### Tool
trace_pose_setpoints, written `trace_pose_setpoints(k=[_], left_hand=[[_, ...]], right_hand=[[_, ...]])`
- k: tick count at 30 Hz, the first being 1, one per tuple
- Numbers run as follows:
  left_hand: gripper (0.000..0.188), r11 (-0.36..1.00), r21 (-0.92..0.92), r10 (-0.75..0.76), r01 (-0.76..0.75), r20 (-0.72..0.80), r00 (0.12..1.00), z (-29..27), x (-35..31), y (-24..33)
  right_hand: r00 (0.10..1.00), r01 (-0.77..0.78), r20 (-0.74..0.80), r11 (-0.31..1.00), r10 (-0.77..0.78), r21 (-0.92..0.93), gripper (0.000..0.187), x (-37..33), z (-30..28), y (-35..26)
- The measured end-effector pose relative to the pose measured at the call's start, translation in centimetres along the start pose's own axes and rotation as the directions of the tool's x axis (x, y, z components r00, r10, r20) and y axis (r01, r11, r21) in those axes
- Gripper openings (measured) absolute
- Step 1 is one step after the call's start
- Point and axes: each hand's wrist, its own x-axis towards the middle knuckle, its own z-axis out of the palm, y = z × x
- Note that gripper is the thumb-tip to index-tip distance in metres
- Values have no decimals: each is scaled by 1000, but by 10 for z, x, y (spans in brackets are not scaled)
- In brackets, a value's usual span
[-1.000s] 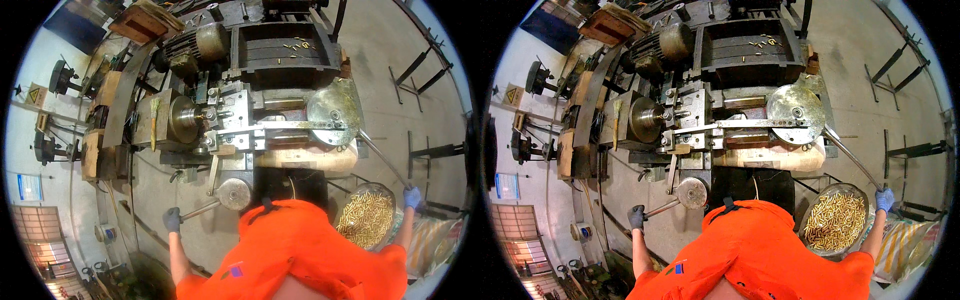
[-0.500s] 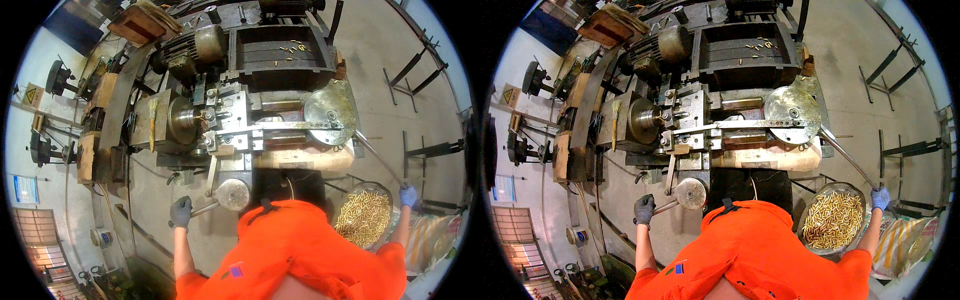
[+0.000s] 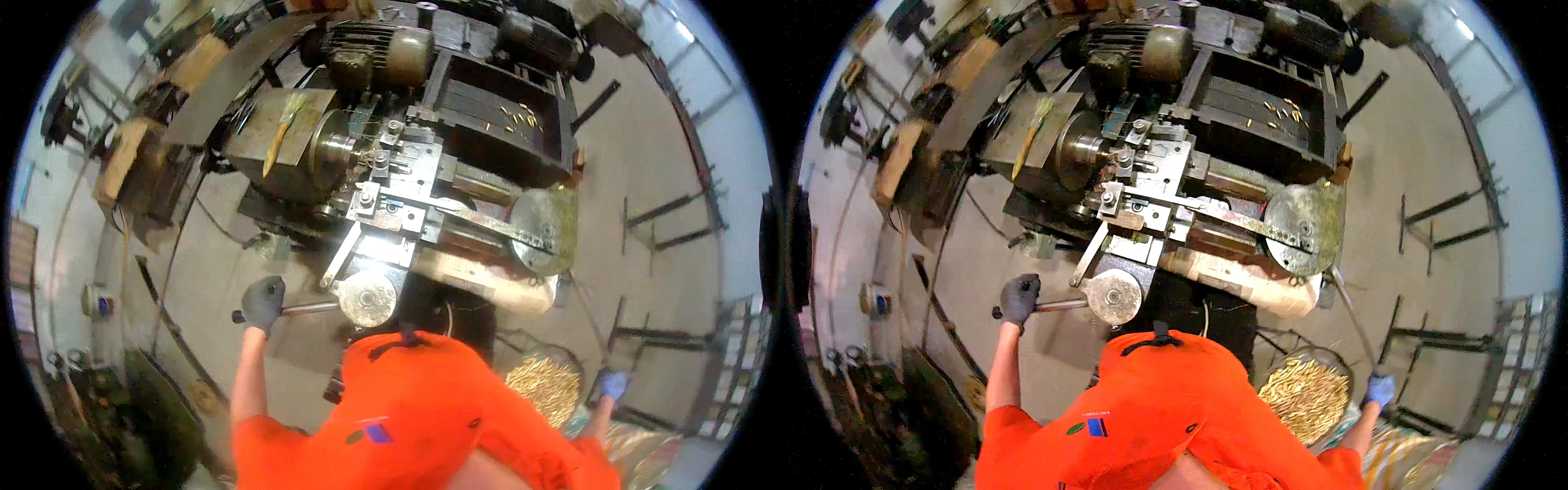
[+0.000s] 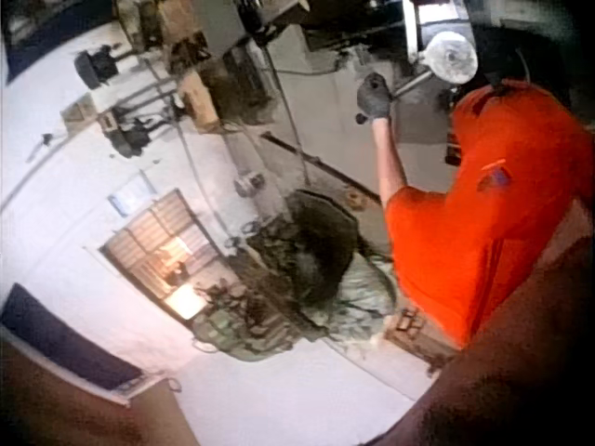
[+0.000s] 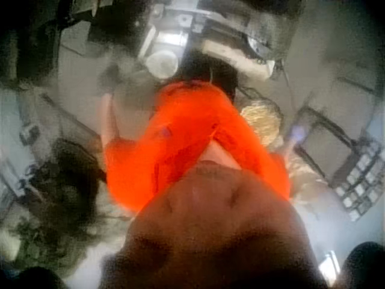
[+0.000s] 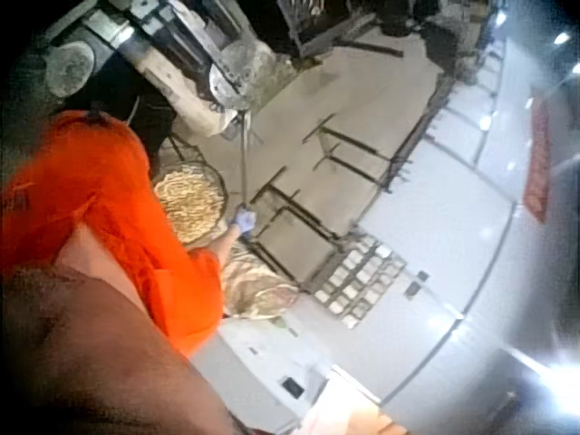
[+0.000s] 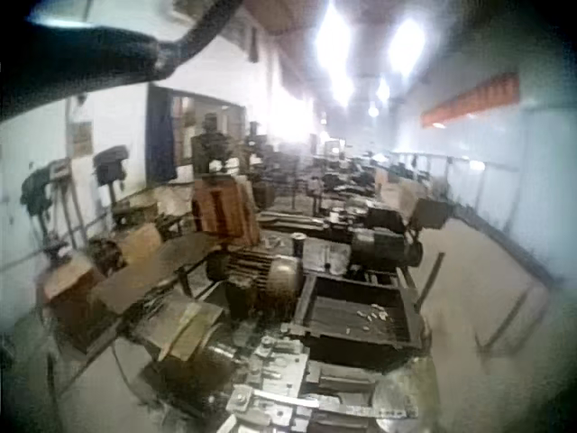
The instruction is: The person operates a machine in a workshop, using a long metal rod to manipulate a rotating circular component. They then retrieve a wrench from a nearby table and use it to tighten a bolt on the machine's rotating part. The person continues to adjust the machine using the wrench and the metal rod.
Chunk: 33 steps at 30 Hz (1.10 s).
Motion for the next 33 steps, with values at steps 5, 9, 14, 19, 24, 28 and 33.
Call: trace_pose_setpoints(k=[5, 9, 14, 19, 24, 28, 33], left_hand=[[20, 992, 125, 10, 3, -104, 995, -25, -9, 22], [19, 995, 95, 38, -28, -104, 994, -15, -10, 16], [18, 997, 72, 33, -22, -156, 987, -17, -8, 15], [27, 994, 61, 93, -93, 5, 996, -23, -12, 17], [27, 979, -13, 204, -204, 135, 970, -2, -2, 38], [29, 990, -119, 96, -71, 224, 970, 0, 4, 26], [31, 977, -212, 74, -21, 248, 966, 1, 4, 29]], right_hand=[[939, -276, 250, 953, 238, 129, 39, 9, -94, -104], [916, -312, 279, 949, 288, 49, 40, 8, -77, -68], [919, -331, 256, 939, 298, 94, 42, -2, -67, -73], [945, -259, 222, 964, 240, 59, 47, -1, -56, -67], [908, -321, 269, 946, 320, -43, 41, -6, -52, -54], [854, -398, 344, 916, 390, -51, 38, -5, -71, -78], [871, -392, 304, 919, 386, -42, 39, -13, -74, -76]])
